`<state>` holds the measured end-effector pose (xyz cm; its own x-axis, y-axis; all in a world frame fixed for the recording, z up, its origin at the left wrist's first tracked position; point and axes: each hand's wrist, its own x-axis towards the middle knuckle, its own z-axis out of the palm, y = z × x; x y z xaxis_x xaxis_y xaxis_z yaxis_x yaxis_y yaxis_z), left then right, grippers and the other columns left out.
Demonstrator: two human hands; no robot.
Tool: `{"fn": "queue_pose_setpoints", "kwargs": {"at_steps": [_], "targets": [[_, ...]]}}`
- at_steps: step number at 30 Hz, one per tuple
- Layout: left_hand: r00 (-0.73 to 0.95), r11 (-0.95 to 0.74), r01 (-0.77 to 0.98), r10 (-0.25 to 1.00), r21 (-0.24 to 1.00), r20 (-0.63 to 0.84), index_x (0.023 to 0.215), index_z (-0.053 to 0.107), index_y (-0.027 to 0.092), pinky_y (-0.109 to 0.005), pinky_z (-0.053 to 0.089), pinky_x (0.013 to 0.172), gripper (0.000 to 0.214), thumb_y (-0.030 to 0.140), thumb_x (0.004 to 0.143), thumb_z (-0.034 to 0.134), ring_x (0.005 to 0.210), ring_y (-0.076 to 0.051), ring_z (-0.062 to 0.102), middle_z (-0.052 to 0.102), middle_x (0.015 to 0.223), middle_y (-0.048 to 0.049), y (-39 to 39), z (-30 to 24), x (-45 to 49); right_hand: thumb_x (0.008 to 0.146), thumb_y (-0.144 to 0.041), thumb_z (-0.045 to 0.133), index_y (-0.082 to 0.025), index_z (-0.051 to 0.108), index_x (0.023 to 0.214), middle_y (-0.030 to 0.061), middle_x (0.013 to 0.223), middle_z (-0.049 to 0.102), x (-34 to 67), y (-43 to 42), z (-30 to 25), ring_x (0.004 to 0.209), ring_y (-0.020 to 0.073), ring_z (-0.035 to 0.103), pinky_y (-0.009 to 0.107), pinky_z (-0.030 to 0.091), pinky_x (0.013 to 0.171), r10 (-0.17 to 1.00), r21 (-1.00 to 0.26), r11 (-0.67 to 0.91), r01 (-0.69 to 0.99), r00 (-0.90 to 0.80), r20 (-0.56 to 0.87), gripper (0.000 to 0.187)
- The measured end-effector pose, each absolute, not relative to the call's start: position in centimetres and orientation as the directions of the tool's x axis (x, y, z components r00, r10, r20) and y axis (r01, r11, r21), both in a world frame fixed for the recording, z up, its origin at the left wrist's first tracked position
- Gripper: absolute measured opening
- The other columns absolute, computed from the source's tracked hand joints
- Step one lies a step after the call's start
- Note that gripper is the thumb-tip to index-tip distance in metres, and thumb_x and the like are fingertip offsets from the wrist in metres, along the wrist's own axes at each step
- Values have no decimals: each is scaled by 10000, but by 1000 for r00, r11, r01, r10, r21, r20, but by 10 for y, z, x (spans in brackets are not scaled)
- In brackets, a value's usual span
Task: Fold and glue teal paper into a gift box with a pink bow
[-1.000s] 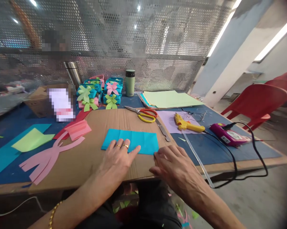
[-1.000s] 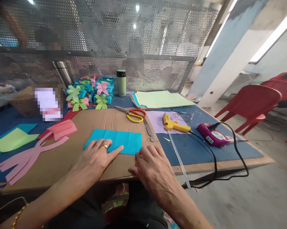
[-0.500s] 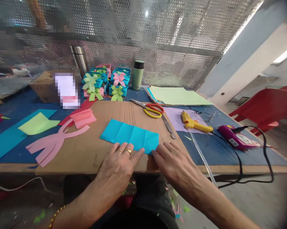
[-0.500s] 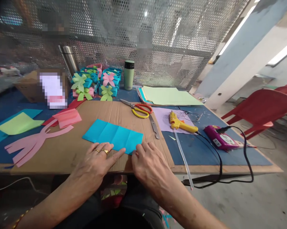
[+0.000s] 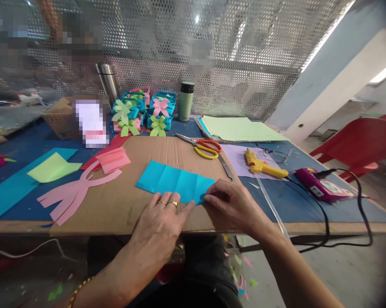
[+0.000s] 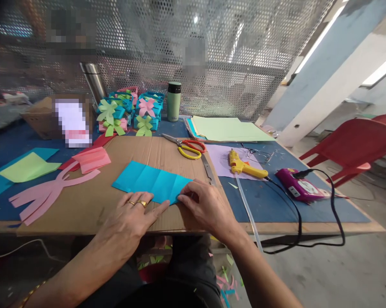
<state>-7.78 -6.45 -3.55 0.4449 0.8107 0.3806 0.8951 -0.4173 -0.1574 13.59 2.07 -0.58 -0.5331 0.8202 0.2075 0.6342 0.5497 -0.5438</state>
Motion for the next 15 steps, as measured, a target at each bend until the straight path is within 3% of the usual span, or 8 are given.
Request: {"fn": "queue_pose_setpoints", "kwargs": {"at_steps": [9,15], "targets": [[425,-395,904,788,-163,445,1331,634,232,-487,483,894,482,67,928,427,1032,-310,610,655,1145,-168,-67,-41,-75,927,-263,640,-207,663,828,8,862,647,117,21,0,749,153,587,292,396,662,863,-456,499,737,-470,184,117],[423,-397,903,744,-167,517,1295,665,164,-500,470,921,469,47,926,401,1078,-341,604,669,1137,-191,-69,-45,-72,974,-229,538,-196,634,868,28,882,635,119,23,-13,801,165,605,301,428,711,822,-452,566,689,-507,257,147]]}}
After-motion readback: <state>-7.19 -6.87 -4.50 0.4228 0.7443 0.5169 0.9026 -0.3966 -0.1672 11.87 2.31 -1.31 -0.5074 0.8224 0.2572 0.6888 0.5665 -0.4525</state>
